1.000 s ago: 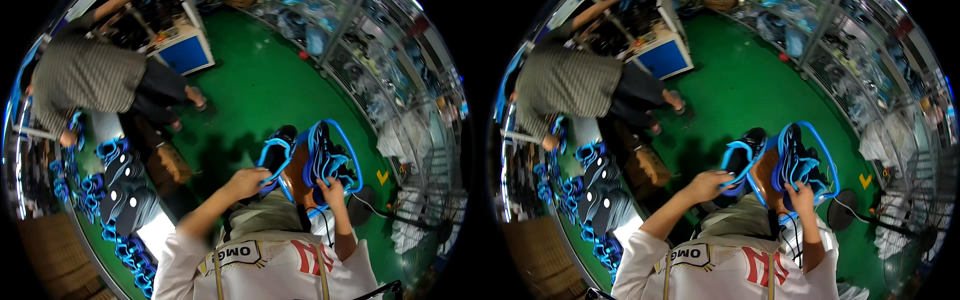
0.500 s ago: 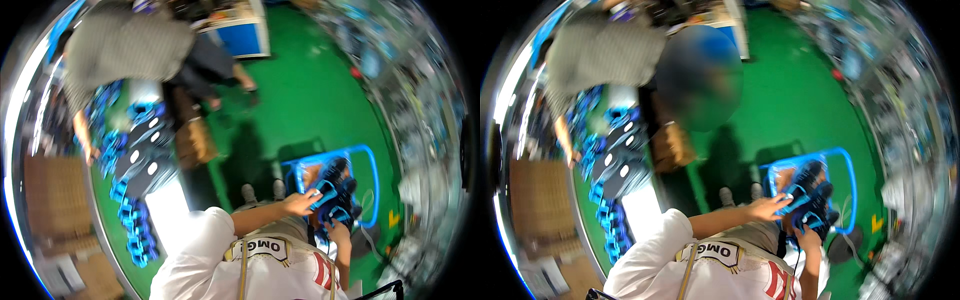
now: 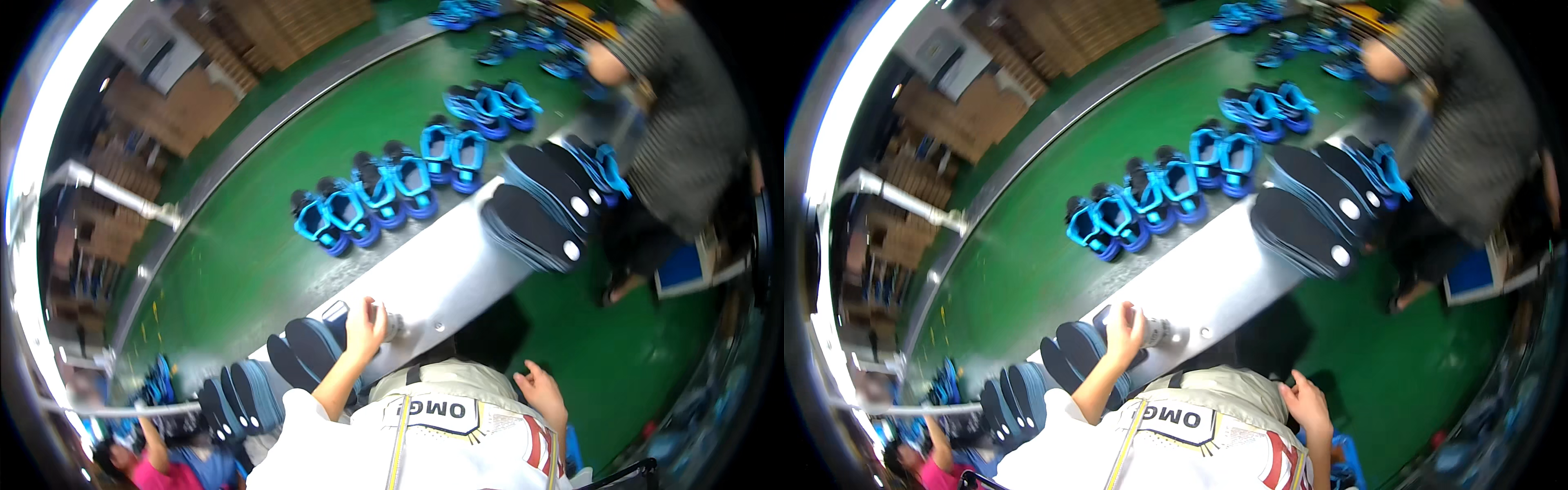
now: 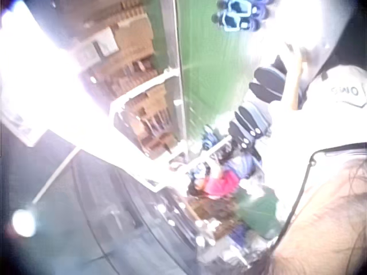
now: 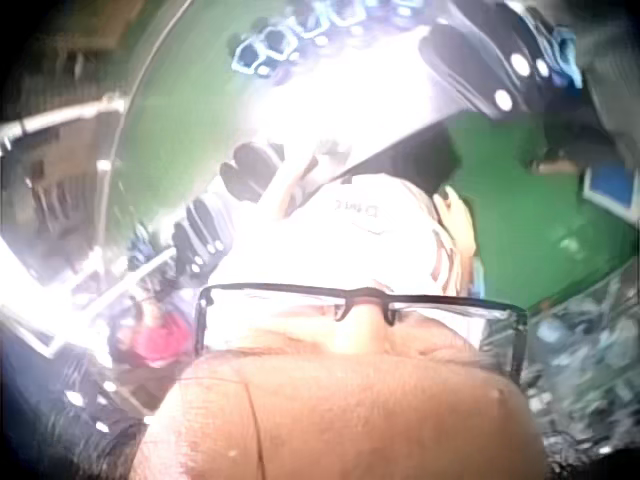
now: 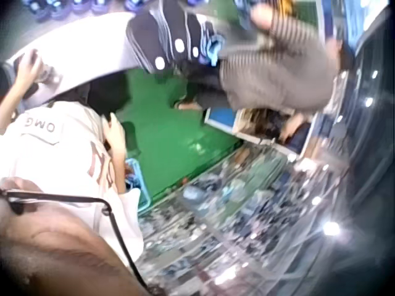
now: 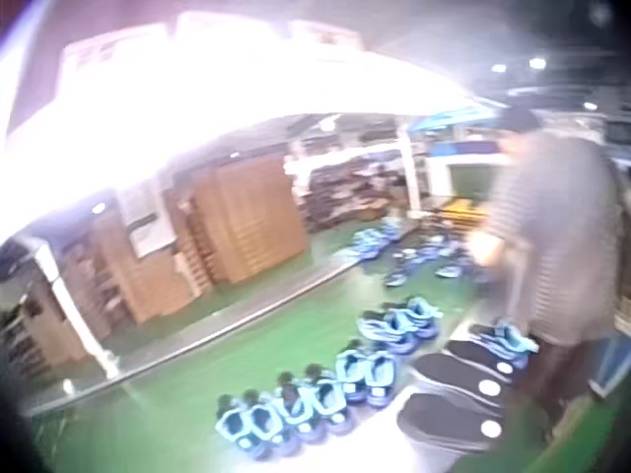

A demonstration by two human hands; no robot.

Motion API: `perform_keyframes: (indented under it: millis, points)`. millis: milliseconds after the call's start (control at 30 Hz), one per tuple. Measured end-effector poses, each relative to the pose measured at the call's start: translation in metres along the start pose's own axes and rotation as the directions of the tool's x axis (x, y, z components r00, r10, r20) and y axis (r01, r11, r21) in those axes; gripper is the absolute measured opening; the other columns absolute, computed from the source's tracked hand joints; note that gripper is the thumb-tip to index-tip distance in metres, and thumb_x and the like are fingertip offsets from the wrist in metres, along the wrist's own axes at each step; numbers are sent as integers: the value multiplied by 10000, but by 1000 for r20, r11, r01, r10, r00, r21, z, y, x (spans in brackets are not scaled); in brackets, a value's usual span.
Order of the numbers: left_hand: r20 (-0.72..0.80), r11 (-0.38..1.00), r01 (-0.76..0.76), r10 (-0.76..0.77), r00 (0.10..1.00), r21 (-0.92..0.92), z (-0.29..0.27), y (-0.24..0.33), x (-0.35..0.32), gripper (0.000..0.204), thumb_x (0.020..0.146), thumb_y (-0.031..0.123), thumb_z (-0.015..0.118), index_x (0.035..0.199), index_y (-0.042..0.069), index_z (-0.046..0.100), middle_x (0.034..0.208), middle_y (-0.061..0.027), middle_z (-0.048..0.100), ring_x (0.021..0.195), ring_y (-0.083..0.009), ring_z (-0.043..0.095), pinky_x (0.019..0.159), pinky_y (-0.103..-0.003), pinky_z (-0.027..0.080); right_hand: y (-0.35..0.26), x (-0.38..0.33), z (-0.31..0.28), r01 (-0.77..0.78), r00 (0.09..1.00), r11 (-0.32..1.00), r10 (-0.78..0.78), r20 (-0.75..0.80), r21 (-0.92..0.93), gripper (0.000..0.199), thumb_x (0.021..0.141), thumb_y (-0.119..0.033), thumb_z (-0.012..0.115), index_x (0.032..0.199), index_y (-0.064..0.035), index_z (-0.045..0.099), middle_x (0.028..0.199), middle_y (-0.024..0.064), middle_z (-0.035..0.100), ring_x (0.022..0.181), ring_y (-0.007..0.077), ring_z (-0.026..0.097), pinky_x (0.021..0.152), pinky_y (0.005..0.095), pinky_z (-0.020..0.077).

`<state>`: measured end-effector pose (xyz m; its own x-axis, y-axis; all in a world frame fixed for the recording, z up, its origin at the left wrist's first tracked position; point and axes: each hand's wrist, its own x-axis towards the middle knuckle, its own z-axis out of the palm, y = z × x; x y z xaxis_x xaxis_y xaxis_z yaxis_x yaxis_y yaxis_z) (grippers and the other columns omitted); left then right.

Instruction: The person places blue insoles into black and blue sneakers on a conveyor belt by hand, smoothing each insole down into the shoe before moving it along the line.

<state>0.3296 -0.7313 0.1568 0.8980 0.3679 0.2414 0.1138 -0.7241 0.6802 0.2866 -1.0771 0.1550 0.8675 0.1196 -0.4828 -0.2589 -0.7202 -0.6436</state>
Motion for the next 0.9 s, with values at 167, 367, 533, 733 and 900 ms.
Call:
perform_keyframes:
  millis: [167,367,533,733,900]
  points:
    - [3,987,-163,163,987,-5,2,-14,-14,206,707,124,579,848,-2,495,733,-153,515,689,-304,508,604,-362,410,-124,96,-28,484,874,842,-478,86,-236,360,747,-223,563,1011,14,507,698,129,546,657,286,521,591,371,405]
    - [-114,935,-333,321,940,-121,-10,-3,9,242,631,73,591,857,-5,552,714,-119,542,621,-253,521,584,-326,403,-251,173,1,843,534,454,-773,341,-290,298,759,-171,528,1024,-36,516,808,142,546,781,303,530,702,359,410]
    - [-257,945,-145,223,940,293,-17,-38,83,303,617,190,627,883,75,538,934,-95,499,858,-260,472,662,-360,364,-305,269,81,853,466,286,-794,391,-436,460,672,-201,608,1094,-89,460,1002,136,460,896,298,491,722,382,405]
    - [19,804,17,-34,999,595,22,-86,152,764,523,630,583,1145,200,470,1051,-158,435,1014,-383,355,763,-492,316,-379,333,125,907,281,110,-876,391,-406,497,688,-246,612,1137,-121,438,1220,79,398,1113,232,383,901,379,282]
    - [65,854,129,-187,980,504,19,-91,172,570,540,448,657,1025,167,550,966,-78,446,927,-284,391,707,-420,332,-399,382,144,880,474,451,-806,354,-151,355,767,-334,525,1009,-75,545,900,164,579,842,320,551,721,378,438]
